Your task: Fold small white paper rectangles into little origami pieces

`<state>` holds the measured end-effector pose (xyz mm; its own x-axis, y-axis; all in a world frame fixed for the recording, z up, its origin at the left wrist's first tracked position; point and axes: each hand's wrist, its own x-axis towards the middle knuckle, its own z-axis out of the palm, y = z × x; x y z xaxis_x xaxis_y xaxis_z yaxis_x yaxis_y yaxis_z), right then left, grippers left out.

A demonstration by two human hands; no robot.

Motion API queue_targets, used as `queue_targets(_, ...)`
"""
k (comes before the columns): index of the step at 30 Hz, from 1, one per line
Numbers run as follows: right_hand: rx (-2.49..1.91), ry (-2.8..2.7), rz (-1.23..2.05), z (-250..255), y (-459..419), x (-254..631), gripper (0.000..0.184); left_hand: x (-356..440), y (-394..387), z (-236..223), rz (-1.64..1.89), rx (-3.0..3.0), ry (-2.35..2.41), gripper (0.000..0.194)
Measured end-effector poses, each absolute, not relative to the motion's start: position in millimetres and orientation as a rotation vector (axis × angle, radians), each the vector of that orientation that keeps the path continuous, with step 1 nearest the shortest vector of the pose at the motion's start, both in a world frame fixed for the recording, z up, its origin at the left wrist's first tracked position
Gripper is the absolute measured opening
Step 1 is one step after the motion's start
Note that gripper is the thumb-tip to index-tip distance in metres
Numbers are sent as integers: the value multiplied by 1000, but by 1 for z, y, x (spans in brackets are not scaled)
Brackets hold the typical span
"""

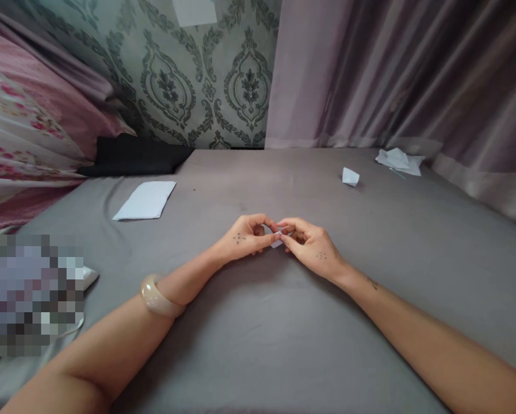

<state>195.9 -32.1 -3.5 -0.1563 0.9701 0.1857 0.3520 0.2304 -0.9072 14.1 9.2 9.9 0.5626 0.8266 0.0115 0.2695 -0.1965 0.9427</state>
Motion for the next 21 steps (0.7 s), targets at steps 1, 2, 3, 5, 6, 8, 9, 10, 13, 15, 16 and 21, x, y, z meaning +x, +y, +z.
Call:
queue_targets(1, -1238, -1661, 945, -3, -32, 196, 23, 13, 10, 11, 640, 1740, 892, 32)
queue_targets(2, -1226, -1653, 965, -3, -32, 196, 23, 12, 11, 12, 623, 1735, 874, 32)
queue_targets(3, -1215, -1644, 986, -3, -32, 196, 22, 12, 12, 13, 610, 1729, 861, 32)
queue_targets(5, -1196, -1628, 1022, -4, -32, 197, 21, 10, 14, 14, 588, 1717, 840, 31)
queue_targets(6, -1189, -1623, 1036, -4, -32, 197, 21, 10, 15, 15, 578, 1709, 827, 31)
queue_targets(8, -1184, -1628, 1039, -5, -31, 197, 19, 9, 17, 16, 559, 1688, 803, 30)
queue_targets(9, -1183, -1638, 1030, -5, -30, 198, 17, 8, 18, 16, 549, 1675, 792, 30)
queue_targets(10, -1182, -1650, 1018, -5, -30, 198, 16, 8, 19, 16, 539, 1659, 780, 29)
queue_targets(13, -1175, -1689, 1005, -6, -28, 200, 14, 6, 23, 13, 518, 1612, 745, 29)
queue_targets(15, -1167, -1705, 1003, -7, -28, 201, 15, 5, 25, 11, 505, 1599, 726, 30)
queue_targets(16, -1166, -1716, 989, -6, -28, 201, 16, 4, 27, 10, 503, 1601, 717, 30)
queue_targets(21, -1185, -1808, 874, -4, -29, 202, 21, 3, 27, 10, 526, 1617, 672, 28)
